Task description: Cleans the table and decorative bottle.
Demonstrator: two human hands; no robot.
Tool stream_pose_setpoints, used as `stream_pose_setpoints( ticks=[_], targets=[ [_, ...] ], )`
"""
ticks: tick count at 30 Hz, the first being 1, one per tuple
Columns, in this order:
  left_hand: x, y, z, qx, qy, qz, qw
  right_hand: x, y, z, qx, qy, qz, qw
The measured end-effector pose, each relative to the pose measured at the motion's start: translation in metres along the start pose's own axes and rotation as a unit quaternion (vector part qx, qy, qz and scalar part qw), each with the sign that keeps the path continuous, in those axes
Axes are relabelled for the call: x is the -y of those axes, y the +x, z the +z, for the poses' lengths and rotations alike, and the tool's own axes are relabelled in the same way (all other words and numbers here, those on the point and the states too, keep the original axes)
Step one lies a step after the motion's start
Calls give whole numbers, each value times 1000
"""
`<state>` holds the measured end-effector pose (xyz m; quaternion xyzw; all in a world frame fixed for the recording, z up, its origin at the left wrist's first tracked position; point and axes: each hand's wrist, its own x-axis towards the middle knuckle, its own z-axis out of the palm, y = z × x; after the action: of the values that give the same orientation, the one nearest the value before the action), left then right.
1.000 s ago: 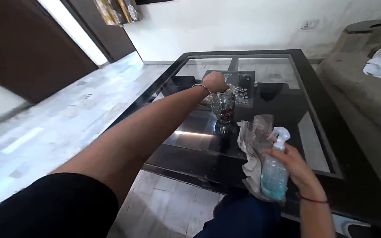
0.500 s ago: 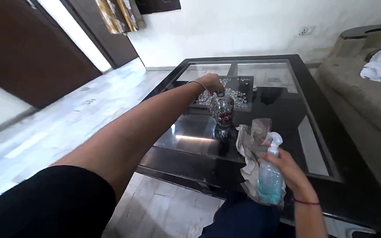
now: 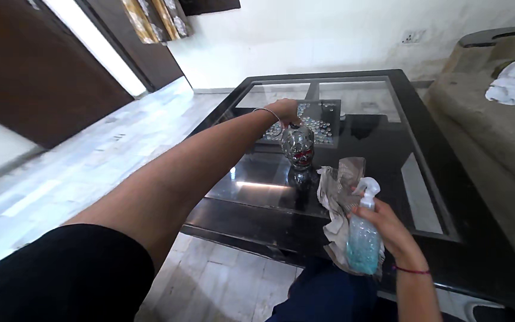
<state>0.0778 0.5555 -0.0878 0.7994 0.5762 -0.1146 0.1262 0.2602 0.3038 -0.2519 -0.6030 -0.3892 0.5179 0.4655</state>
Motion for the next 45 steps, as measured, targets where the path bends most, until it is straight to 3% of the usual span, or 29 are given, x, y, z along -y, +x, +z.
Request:
stream_pose_setpoints(
  ticks=[8,11,15,20,24,28,38,45],
  targets=[
    [-3,-9,-9,30,170,174,970,1,-1,0,4,18,-4,1000],
    [-7,-8,-8,37,114,131,984,-1,-1,-1,4,23,-7,1000],
    [-11,-3,0,-28,76,23,996,-2,0,-2,2,24,-5,1000],
    [-16,3,-2,23,122,54,991,-1,-1,-2,-1,17,2,1000],
    [-21,4,1,11,66,-21,998,-1,-1,-2,2,17,-2,1000],
    [-26,-1,3,5,24,-44,999,-2,-1,-2,2,27,0,1000],
    [-12,15,8,-14,37,-4,999,-1,-2,-2,1,39,10,999],
    [-5,5,2,26,155,134,978,1,-1,-1,1,17,17,1000]
  ],
)
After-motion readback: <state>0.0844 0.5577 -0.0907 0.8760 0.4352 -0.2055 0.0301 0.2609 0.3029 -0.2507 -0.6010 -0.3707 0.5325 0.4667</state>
